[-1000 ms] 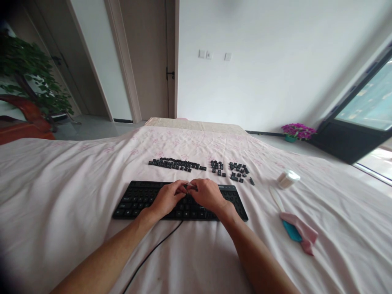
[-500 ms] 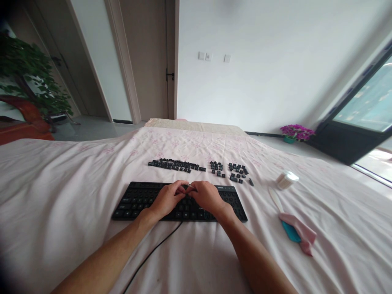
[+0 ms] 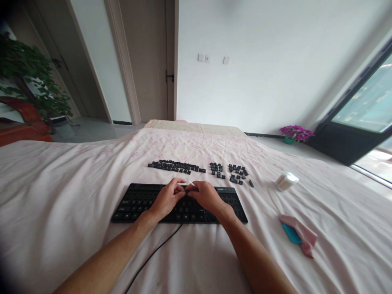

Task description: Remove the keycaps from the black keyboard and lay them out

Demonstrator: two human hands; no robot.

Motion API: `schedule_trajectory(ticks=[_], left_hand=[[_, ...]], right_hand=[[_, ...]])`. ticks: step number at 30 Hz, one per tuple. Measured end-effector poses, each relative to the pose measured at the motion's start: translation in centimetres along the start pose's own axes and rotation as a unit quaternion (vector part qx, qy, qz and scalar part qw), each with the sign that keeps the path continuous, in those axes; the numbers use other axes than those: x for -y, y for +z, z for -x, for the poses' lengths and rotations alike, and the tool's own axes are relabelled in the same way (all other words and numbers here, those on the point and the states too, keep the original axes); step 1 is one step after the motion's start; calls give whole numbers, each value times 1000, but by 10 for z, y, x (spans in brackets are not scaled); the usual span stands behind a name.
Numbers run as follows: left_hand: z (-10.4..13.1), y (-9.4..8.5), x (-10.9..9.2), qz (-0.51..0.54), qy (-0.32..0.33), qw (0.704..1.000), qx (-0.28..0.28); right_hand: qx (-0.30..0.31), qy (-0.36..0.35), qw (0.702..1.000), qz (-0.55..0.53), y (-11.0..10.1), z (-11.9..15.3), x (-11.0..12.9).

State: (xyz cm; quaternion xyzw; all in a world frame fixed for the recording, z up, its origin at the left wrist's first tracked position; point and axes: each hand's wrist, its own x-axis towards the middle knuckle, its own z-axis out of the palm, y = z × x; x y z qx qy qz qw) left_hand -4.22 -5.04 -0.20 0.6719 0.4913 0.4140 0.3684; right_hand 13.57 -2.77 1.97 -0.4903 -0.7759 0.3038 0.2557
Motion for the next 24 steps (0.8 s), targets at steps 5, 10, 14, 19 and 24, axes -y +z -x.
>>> schedule_trajectory(ticks=[5,10,14,19,24], left_hand=[[-2,-3,4,71,-2,997,-3],[-4,-4,6,116,-12,993,-1],[-4,-5,6,123,-9,992,5],[-3,-4,7,108,-2,994,10],[-3,-3,7,112,-12,994,-10]], right_hand=[[0,4,998,-66,1,-1,3],[1,-12,993,-121,0,-2,5],[-1,-1,994,-108,1,-2,5],[-25,-1,996,-89,3,-3,3],[-13,-35,992,-119,3,-3,8]])
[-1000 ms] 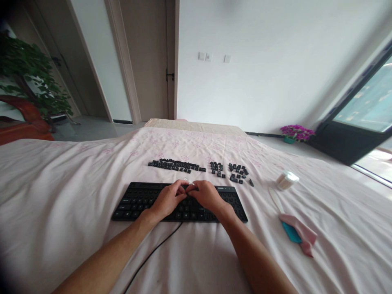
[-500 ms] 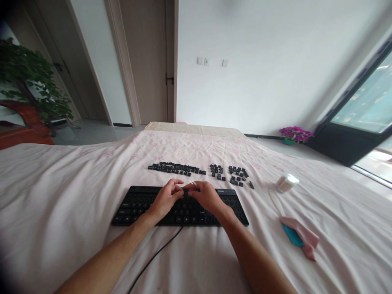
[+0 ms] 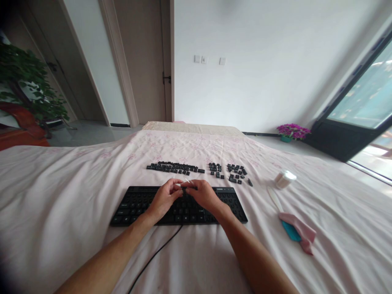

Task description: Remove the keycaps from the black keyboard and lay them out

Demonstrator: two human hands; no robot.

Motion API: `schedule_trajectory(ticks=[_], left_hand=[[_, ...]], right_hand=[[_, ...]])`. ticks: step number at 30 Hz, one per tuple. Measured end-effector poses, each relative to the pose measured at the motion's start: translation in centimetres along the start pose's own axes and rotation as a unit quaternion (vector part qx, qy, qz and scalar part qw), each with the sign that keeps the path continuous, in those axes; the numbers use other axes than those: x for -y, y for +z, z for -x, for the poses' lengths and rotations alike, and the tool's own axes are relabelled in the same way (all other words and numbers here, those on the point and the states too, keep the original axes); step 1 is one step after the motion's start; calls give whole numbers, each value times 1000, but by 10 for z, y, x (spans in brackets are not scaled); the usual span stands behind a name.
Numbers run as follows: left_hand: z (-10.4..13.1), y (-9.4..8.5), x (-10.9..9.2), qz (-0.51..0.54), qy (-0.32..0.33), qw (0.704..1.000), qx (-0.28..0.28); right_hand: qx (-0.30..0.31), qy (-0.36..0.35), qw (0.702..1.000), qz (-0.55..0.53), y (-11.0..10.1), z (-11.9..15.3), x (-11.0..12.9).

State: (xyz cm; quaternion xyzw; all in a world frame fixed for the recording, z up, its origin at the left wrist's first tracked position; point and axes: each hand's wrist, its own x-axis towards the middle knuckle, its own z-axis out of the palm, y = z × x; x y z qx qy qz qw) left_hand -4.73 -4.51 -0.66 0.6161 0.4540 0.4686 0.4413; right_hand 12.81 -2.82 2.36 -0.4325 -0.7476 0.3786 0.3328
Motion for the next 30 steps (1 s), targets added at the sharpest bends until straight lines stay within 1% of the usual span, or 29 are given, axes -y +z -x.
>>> schedule_trajectory(ticks=[4,12,17,20,24,26,30], left_hand=[[0,0,1,20,-1,1000,-13],[-1,2,5,50,0,998,-37],[-1,1,2,84,-1,995,-47],[-1,0,0,91,-7,995,-52],[-1,0,3,84,-8,995,-54],[-1,0,4,77,-12,996,-54],[0,1,5,97,-14,994,-47]], right_hand=[[-3,7,1000,8,0,0,2],[-17,70,997,2,2,0,-1],[-25,74,997,-1,6,0,1],[-41,53,995,74,8,1,5],[-75,-8,974,215,10,4,13],[-68,-31,966,248,10,7,19],[-35,-58,961,269,8,12,28]])
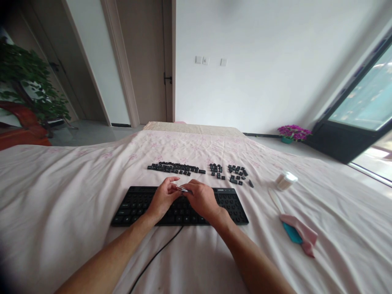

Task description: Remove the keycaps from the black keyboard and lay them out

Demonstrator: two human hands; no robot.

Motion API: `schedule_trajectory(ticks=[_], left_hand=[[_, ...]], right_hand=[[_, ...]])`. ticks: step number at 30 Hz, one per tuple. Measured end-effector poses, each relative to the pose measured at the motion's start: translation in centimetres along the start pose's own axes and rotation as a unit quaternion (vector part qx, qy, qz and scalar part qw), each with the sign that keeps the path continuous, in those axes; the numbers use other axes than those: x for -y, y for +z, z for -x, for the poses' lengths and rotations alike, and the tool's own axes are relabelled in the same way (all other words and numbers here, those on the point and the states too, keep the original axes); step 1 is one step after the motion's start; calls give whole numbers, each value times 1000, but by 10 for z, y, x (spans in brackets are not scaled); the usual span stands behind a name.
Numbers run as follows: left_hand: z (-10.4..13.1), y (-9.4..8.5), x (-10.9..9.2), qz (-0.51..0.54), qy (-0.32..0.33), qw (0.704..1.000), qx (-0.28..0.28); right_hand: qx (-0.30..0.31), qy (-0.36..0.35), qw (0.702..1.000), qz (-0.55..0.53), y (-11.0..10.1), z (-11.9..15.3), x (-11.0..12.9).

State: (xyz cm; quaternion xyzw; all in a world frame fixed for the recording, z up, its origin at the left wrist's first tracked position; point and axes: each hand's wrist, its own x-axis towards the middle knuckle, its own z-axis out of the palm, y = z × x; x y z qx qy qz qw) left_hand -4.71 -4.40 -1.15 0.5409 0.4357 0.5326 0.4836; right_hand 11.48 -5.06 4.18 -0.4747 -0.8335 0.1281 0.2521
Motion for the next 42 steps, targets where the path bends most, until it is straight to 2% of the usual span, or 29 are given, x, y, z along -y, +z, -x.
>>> schedule_trajectory(ticks=[4,8,14,18,21,25,29,37,42], left_hand=[[0,-1,1,11,6,1000,-10],[0,-2,0,-11,-1,1000,-18],[0,-1,-1,-39,2,999,-16],[1,1,-1,-84,20,996,-5],[2,2,-2,-122,35,992,2],[3,2,-3,-158,54,986,9],[3,2,-2,-171,60,983,12],[3,3,-3,-186,63,980,21],[3,3,-5,-192,72,978,25]], right_hand=[[25,-6,1000,17,-3,0,3],[41,20,998,42,-1,0,0],[28,61,996,62,-1,-4,-16],[-5,127,990,54,-4,-21,-38],[-8,173,981,86,-2,-40,-55],[-7,215,969,123,7,-63,-70],[-3,241,962,129,17,-75,-78],[-6,246,962,116,25,-77,-86],[-27,218,971,95,17,-74,-80]])
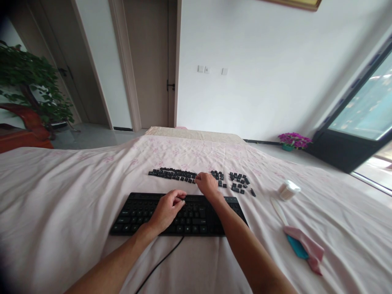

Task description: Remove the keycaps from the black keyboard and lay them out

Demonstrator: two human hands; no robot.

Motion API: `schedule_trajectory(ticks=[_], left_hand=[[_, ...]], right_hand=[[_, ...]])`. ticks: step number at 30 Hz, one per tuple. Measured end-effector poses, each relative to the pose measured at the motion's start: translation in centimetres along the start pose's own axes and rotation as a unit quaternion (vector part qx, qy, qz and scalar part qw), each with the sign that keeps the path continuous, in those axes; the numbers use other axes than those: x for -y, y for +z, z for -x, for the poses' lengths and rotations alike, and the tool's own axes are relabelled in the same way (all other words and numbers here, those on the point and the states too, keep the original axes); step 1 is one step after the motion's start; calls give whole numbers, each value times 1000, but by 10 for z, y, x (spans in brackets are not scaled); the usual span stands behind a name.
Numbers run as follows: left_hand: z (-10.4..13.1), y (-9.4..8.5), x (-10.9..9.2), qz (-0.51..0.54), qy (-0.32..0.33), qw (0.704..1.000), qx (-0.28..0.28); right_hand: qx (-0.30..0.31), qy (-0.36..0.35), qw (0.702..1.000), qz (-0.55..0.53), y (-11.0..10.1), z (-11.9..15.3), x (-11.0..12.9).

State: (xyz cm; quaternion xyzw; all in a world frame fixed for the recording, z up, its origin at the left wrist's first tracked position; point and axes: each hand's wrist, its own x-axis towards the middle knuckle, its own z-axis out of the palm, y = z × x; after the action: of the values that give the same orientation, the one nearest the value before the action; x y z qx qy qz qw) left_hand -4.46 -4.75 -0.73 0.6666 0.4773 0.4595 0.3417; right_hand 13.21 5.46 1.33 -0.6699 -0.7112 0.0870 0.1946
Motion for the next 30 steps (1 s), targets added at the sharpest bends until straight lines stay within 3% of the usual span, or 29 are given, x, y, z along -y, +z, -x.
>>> schedule_trajectory(ticks=[5,10,14,20,25,30], left_hand=[[0,2,1,8,5,1000,2],[1,3,4,-1,10,1000,3],[3,3,3,-25,17,1000,9],[5,3,0,-68,37,997,23],[5,1,-3,-109,39,993,35],[7,1,-7,-146,50,987,52]], right_hand=[[8,-89,993,-76,-26,18,11],[39,-211,963,-163,-51,51,18],[67,-198,940,-268,-48,71,14],[113,-156,910,-367,-31,77,7],[141,-204,898,-363,-32,80,11],[123,-232,918,-297,-41,82,13]])
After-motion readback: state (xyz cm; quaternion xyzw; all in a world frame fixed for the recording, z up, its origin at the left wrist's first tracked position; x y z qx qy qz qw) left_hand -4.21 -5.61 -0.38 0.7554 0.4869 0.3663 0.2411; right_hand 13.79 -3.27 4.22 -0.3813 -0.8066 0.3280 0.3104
